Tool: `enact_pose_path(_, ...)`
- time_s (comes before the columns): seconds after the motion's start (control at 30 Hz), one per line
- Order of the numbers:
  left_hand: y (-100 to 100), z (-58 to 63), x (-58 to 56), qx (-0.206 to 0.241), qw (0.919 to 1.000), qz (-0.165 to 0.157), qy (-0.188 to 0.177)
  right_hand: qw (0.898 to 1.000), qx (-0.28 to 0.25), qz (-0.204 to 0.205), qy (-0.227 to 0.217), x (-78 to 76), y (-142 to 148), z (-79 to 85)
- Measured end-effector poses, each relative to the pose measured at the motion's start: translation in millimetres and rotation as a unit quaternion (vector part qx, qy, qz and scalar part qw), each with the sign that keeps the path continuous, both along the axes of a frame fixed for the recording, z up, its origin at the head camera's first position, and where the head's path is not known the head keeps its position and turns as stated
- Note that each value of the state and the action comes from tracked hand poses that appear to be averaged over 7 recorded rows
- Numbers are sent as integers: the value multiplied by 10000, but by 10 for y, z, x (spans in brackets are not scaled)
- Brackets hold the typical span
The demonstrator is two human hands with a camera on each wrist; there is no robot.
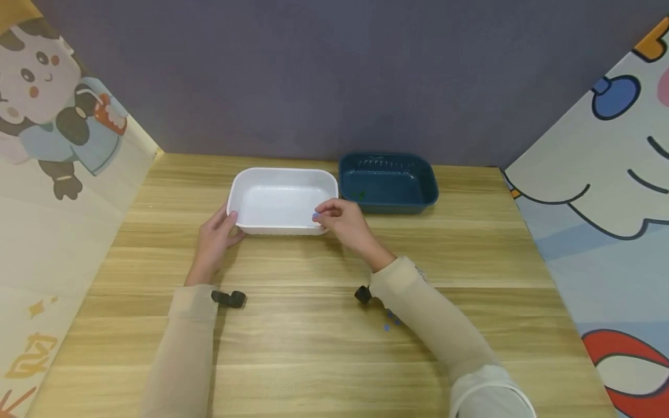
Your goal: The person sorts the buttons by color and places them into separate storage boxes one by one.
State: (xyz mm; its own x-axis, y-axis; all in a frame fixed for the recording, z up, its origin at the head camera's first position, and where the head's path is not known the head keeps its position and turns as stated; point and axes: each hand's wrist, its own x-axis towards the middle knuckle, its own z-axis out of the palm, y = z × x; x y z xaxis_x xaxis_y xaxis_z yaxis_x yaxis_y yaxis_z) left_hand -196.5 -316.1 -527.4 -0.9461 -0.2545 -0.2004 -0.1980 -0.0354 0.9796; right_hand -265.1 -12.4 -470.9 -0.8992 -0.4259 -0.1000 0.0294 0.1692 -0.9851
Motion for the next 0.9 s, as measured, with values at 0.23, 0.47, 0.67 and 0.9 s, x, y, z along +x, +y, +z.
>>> enact_pose_path(0.23, -7, -49, -13, 226, 9997, 73, -35, 9997, -172, 111, -116, 0, -36, -4)
enact_pose_path(0.47, 39, 117, 16, 25, 9999, -15, -137, 9996, -251, 98, -100, -3, -23, -24)
enact_pose_path(0.67, 82, 244, 54, 130, 9997, -20, -191, 9994, -311, 93, -121, 6, 1, -18)
enact_pose_path(0.9, 61, 188, 46, 55, 9998, -3, -182, 9989, -431, 138, -142, 42, 40, -9)
